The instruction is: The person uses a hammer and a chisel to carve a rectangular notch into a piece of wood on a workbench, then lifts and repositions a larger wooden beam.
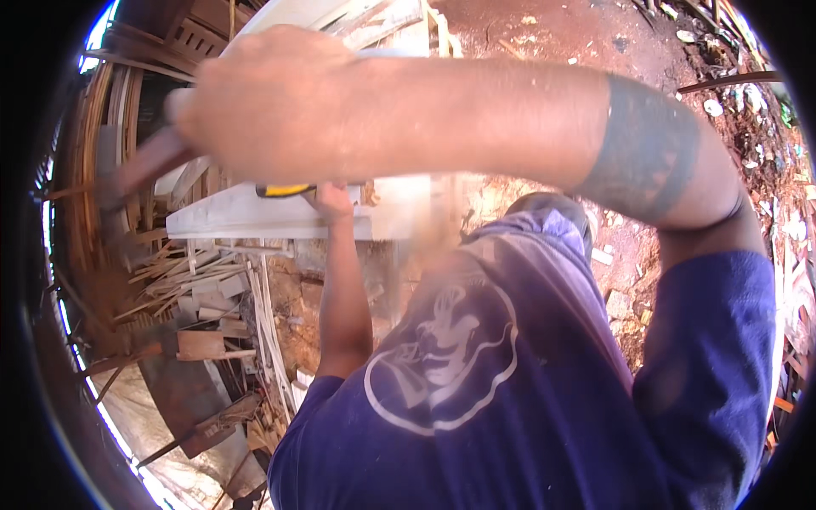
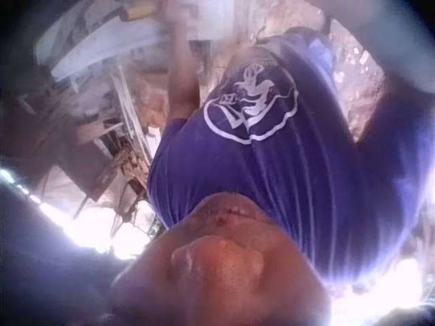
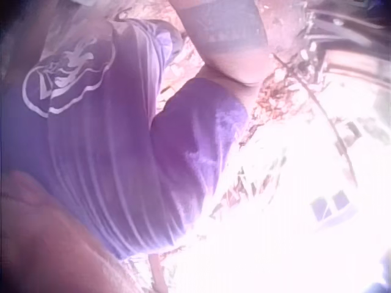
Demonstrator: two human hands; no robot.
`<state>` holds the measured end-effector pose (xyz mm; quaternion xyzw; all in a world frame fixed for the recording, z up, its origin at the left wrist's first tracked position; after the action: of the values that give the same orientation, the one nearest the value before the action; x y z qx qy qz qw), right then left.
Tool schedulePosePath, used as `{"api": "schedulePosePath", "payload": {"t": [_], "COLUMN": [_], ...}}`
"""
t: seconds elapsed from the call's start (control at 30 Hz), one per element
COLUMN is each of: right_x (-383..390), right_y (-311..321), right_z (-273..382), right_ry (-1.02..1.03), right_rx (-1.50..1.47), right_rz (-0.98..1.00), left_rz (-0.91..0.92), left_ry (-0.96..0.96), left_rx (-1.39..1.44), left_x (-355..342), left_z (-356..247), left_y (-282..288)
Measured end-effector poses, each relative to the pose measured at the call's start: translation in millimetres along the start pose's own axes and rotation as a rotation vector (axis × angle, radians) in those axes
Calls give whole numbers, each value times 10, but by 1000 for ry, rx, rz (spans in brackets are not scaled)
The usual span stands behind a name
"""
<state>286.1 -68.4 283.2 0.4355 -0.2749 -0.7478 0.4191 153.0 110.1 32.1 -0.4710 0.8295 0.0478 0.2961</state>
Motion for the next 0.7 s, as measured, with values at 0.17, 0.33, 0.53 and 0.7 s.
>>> {"api": "schedulePosePath", "payload": {"t": [0.17, 0.33, 0.53, 0.7], "right_x": [215, 493, 1198, 1871], "right_y": [-433, -747, -611, -649], "right_z": [-181, -675, -1216, -1450], "right_ry": [-176, -280, -752, -972], "right_rx": [63, -68, -312, -417], "right_rz": [304, 202, 116, 45], "left_rz": [119, 134, 138, 123], "left_ry": [-215, 132, -38, 154], "left_rx": [-297, 7, -66, -56], "left_x": [-16, 55, 514, 440], "left_z": [-138, -44, -457, -419], "left_y": [44, 118, 226, 266]}}
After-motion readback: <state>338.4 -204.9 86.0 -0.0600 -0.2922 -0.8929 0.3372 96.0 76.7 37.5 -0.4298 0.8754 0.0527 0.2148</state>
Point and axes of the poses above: each hand's wrist, its own x-axis away from the middle knuckle, its own y-axis out of the back of the hand, z = x × y, the point moved 6 cm from there along -x, towards the middle knuckle, and after that the axes turned 13 degrees about -y, right-handed, at the moved point
